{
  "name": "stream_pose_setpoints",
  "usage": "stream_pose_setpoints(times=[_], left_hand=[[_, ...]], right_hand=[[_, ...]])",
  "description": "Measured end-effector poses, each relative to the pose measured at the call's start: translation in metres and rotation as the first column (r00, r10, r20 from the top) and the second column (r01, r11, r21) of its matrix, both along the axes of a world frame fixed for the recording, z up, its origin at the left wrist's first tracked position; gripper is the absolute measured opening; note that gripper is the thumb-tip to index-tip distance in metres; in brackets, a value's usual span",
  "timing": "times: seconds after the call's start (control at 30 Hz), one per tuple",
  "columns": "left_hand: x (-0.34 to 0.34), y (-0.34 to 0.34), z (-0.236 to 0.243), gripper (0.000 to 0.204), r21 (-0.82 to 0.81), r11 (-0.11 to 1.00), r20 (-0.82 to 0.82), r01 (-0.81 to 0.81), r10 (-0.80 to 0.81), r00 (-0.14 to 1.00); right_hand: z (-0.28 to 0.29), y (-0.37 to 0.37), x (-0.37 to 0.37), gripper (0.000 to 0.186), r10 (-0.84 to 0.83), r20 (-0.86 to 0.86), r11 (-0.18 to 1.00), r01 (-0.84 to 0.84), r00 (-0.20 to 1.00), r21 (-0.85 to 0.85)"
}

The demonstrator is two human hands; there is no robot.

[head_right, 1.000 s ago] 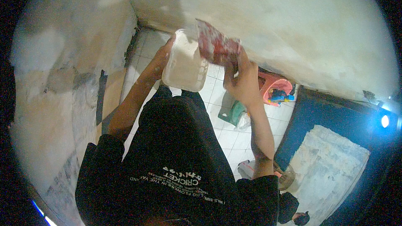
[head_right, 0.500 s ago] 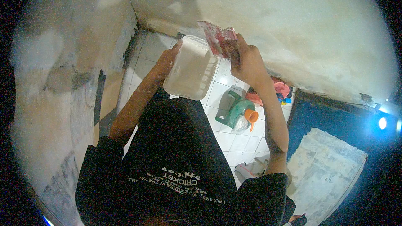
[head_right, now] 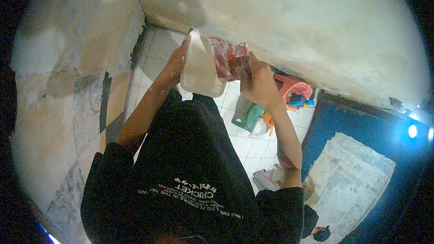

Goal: The person applies white plaster to a wall using a red handheld scraper.

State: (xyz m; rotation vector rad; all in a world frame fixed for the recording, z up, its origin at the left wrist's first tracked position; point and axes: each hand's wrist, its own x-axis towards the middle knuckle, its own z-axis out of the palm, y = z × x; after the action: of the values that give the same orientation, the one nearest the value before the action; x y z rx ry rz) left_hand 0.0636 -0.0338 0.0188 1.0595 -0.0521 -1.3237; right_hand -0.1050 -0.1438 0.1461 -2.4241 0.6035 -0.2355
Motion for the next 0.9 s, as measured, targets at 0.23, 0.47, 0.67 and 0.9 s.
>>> stream_pose_setpoints(times=[0.23,0.47,0.67,0.9], left_hand=[[0.001,-0.008,-0.008,0.063,-0.009,0.996,-0.102,-0.084,0.082,0.991],[-0.001,-0.008,-0.014,0.060,-0.058,0.972,-0.145,-0.228,0.218,0.965],[-0.012,-0.006,0.005,0.061,-0.035,0.960,0.050,-0.276,0.278,0.959],[-0.008,-0.015,-0.004,0.063,-0.032,0.914,-0.198,-0.404,0.390,0.899]], right_hand=[[-0.006,0.016,-0.011,0.032,-0.048,-0.045,0.998,0.050,0.998,0.047],[-0.023,0.042,-0.020,0.023,-0.455,0.057,0.773,0.361,0.889,0.522],[-0.032,0.059,-0.024,0.013,-0.258,0.197,0.954,0.281,0.946,-0.103],[-0.058,0.073,-0.045,0.040,-0.004,0.240,0.892,0.111,0.971,-0.438]])
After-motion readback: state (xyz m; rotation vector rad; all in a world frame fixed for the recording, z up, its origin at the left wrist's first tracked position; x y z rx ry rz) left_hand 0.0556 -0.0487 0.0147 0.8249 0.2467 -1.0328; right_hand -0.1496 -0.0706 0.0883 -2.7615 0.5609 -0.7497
